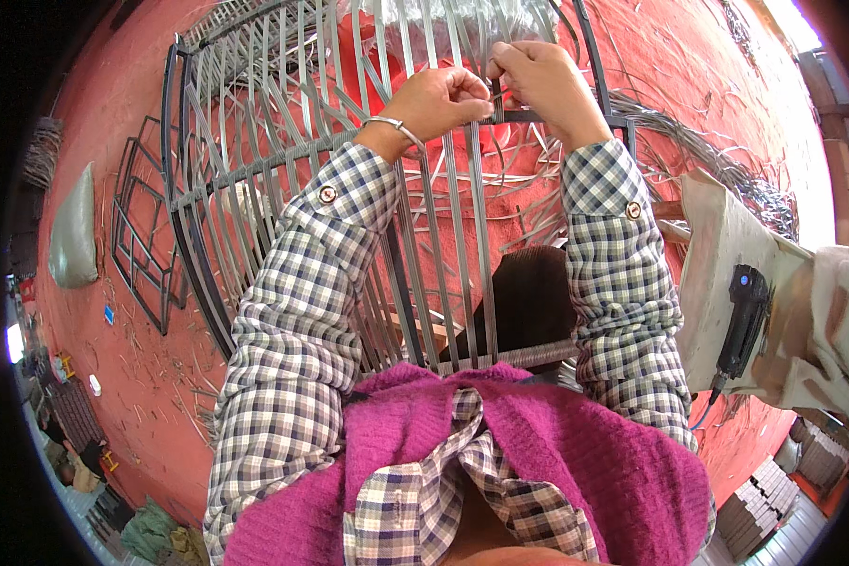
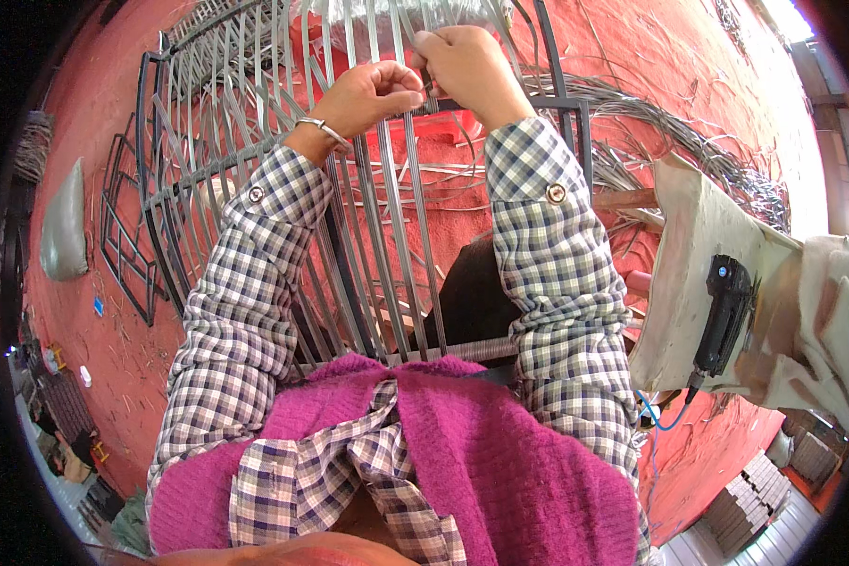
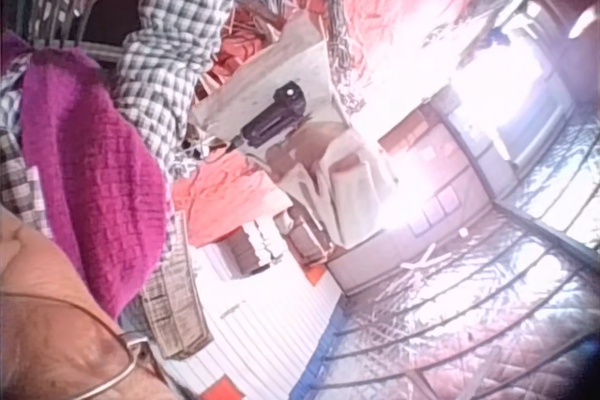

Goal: The person assembles a metal chair frame by hand, weaving thin metal strips through the vertical bars and securing them with a staple gun. The person repeatedly positions the strips and fastens them to the frame.

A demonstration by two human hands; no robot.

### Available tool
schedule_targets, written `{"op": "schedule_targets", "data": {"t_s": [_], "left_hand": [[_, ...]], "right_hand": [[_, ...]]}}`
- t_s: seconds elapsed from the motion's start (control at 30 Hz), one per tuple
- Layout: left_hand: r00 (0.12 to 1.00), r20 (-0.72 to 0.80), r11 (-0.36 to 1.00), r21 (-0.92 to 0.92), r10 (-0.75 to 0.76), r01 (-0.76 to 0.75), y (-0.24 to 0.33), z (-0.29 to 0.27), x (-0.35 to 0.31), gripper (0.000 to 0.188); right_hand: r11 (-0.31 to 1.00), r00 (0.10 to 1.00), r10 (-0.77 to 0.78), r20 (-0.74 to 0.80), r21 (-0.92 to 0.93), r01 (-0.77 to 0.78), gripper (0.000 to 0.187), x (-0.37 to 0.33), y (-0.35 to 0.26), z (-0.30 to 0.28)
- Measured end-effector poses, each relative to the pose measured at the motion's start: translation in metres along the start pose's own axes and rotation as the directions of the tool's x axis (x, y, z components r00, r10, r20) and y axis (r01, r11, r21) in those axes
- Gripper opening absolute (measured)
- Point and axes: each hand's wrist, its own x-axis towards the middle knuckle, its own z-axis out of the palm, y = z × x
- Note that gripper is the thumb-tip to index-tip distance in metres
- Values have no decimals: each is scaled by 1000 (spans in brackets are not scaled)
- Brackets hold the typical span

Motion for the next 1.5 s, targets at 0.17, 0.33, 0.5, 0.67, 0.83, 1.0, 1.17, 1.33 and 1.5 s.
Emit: {"op": "schedule_targets", "data": {"t_s": [0.17, 0.33, 0.5, 0.67, 0.83, 1.0, 1.17, 1.33, 1.5], "left_hand": [[987, -159, 971, 236, -9, 46, 2, 6, 8, 24], [972, -235, 902, 411, -34, 131, 8, 7, 8, 25], [980, -198, 902, 427, 17, 71, 11, 10, 3, 30], [960, -278, 822, 554, 34, 131, 13, 8, 5, 34], [961, -267, 859, 506, 74, 75, 11, 5, 9, 39], [952, -285, 850, 524, 111, 58, 7, 7, 9, 40], [944, -297, 837, 545, 141, 47, 4, 8, 9, 38], [952, -303, 803, 577, 38, 152, 6, 8, 10, 30], [953, -302, 795, 587, 37, 155, 11, 10, 8, 34]], "right_hand": [[925, 987, -151, 60, -344, 162, 39, 21, -5, 12], [905, 962, -205, 179, -338, 256, 32, -6, -6, -1], [998, 998, -36, 44, 52, 34, 22, -17, -21, -2], [982, 983, -148, 106, -100, 158, 26, -10, -35, -9], [985, 879, -155, -451, -142, 101, 33, -116, 4, -138], [325, 574, -427, -698, -711, -623, 42, -315, 99, -278], [417, 535, -1, -845, -487, -768, 55, -396, 174, -317], [-303, 388, 188, -902, -429, -851, 64, -350, 186, -332], [159, 432, -7, -902, -427, -890, 47, -305, 200, -372]]}}
